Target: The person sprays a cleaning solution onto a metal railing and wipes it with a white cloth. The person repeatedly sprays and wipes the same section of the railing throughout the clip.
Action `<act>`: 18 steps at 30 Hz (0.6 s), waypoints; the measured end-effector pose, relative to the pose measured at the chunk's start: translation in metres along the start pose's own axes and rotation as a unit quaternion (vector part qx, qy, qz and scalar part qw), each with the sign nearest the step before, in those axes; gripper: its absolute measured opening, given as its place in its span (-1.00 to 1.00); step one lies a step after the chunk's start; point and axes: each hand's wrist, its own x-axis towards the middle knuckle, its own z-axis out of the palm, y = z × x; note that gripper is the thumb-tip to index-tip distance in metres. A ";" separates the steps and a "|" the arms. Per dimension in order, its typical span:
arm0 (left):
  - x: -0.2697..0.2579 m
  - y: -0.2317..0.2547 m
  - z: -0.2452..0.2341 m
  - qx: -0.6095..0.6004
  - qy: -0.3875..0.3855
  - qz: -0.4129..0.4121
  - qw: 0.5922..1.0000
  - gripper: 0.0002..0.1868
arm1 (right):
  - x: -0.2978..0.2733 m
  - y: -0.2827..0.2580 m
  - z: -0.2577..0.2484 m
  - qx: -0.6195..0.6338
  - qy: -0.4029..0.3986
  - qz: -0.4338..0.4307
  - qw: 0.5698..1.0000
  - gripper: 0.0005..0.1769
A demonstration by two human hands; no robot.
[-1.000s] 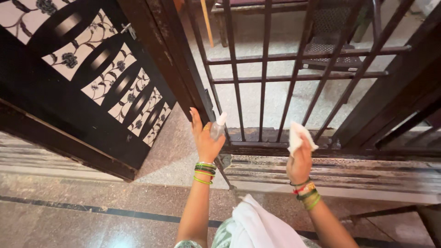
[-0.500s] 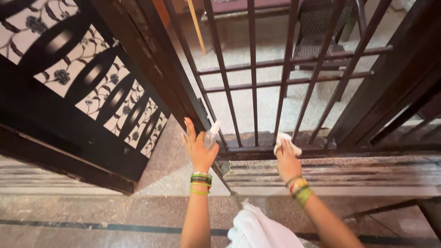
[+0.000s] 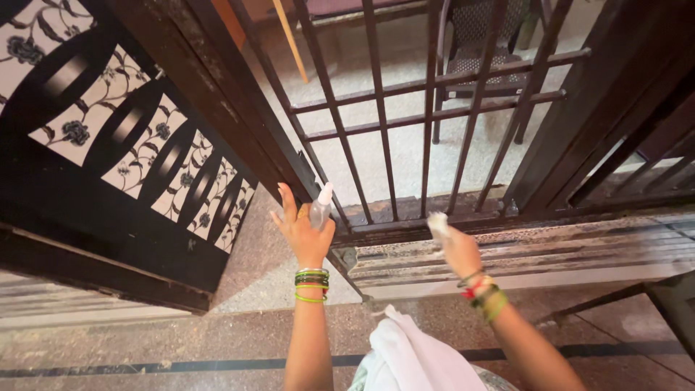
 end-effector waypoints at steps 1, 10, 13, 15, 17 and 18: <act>0.000 -0.001 0.000 0.001 -0.001 0.002 1.000 -0.69 | -0.004 0.006 -0.013 0.159 0.050 0.022 0.986 -0.63; -0.001 0.000 0.002 -0.007 -0.006 0.003 1.000 -0.68 | 0.020 0.028 0.000 -0.187 0.245 -0.180 0.934 -0.68; 0.004 0.000 0.005 -0.005 0.005 0.011 1.000 -0.62 | 0.049 0.034 0.006 -0.200 0.200 -0.187 0.941 -0.67; -0.004 -0.001 0.004 0.000 0.000 0.010 1.000 -0.61 | 0.053 0.040 0.010 -0.203 0.192 -0.185 0.942 -0.64; -0.002 -0.002 0.007 -0.001 0.001 0.005 1.000 -0.65 | 0.063 0.035 0.006 -0.221 0.187 -0.189 0.938 -0.57; -0.001 -0.002 0.007 0.001 -0.003 0.006 1.000 -0.65 | 0.058 0.035 0.005 -0.204 0.165 -0.169 0.950 -0.55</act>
